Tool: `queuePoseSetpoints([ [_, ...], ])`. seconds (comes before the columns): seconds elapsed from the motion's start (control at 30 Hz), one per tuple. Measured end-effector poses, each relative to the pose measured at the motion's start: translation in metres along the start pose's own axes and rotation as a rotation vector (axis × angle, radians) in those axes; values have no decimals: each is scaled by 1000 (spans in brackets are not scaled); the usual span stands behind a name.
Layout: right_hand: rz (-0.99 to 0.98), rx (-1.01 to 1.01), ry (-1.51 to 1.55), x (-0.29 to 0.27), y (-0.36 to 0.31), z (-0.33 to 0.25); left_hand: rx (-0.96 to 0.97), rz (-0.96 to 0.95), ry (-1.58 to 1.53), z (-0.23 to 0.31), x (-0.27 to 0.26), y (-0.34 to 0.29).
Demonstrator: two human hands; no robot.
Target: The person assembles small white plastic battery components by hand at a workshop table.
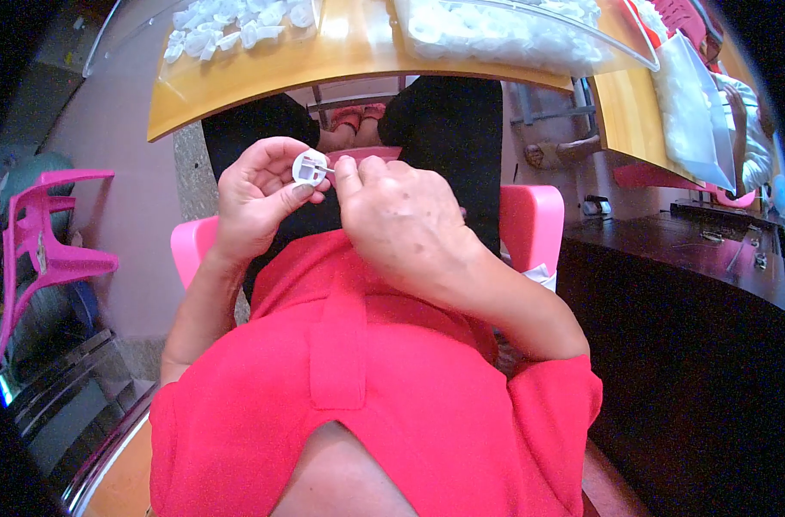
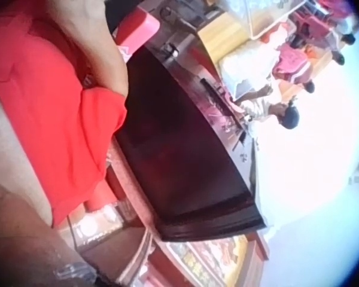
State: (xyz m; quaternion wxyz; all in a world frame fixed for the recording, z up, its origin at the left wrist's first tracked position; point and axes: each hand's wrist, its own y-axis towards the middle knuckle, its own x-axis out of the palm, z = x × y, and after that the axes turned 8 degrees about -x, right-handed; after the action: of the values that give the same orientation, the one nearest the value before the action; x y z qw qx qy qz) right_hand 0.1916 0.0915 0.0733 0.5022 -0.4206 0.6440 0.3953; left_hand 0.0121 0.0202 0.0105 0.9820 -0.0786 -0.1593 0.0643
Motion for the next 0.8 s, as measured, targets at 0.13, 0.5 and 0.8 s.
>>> queuePoseSetpoints([
  [0.13, 16, 4, -9, -2, -7, -4, 32, -28, 17, 0, -1, -2],
  [0.5, 4, -30, -96, -1, -8, -7, 12, -104, 14, -4, -2, -6],
  [0.8, -46, -58, -152, -9, -7, -8, -5, -180, 38, -5, -7, -5],
])
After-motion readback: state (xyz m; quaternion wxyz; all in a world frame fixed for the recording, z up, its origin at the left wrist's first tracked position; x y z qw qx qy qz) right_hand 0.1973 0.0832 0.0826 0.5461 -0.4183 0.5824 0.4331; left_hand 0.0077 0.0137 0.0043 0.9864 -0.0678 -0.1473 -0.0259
